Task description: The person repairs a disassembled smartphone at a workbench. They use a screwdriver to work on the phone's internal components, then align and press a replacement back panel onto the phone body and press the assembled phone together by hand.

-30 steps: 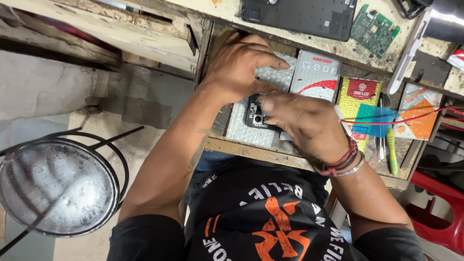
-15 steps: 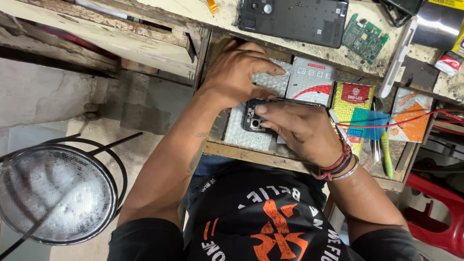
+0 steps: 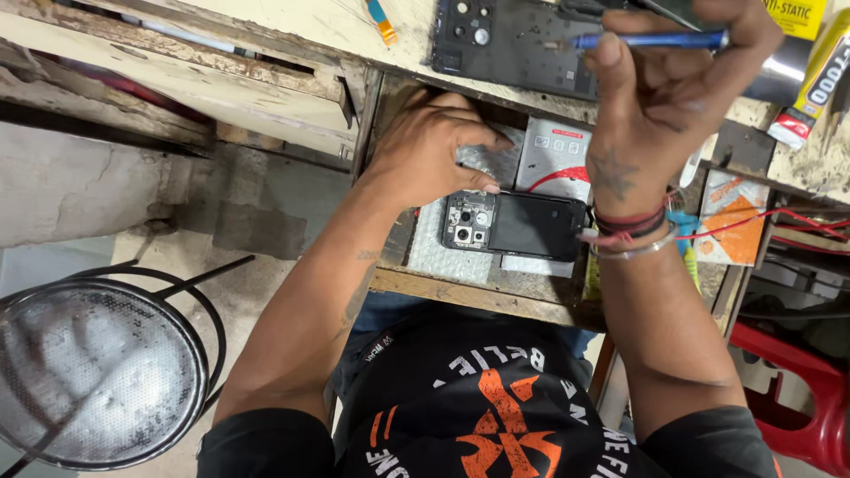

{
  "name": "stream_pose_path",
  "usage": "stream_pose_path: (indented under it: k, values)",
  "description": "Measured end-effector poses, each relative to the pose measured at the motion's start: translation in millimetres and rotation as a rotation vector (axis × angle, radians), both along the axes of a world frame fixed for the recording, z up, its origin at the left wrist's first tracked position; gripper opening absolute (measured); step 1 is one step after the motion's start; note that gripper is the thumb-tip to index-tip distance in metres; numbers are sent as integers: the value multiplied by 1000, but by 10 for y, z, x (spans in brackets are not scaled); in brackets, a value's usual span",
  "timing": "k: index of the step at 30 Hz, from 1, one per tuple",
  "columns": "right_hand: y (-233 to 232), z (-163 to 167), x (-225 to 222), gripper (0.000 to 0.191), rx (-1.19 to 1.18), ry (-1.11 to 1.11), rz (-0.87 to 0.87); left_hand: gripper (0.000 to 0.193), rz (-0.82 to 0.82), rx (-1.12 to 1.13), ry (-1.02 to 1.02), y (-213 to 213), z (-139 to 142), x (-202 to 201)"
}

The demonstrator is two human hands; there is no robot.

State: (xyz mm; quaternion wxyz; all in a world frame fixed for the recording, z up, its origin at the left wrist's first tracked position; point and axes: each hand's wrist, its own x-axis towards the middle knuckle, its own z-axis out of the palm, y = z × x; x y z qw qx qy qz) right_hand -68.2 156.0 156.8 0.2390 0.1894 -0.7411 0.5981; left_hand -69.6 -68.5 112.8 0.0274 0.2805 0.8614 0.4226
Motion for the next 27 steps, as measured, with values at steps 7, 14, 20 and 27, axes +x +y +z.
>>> stream_pose_path:
  k: [7, 14, 20, 27]
  values:
    - [-79, 30, -149, 52, 78, -4, 44, 51, -5, 19, -3, -33, 62, -18]
    - [-48, 154, 63, 51, -21, -100, 9, 50, -5, 22, 4, -26, 60, -11]
    - [30, 70, 486, 51, -149, -250, -10, 52, 9, 238, -52, -14, -1, -28]
    - [40, -225, 547, 49, -236, -340, 91, 31, 21, 356, -26, 1, -67, -10]
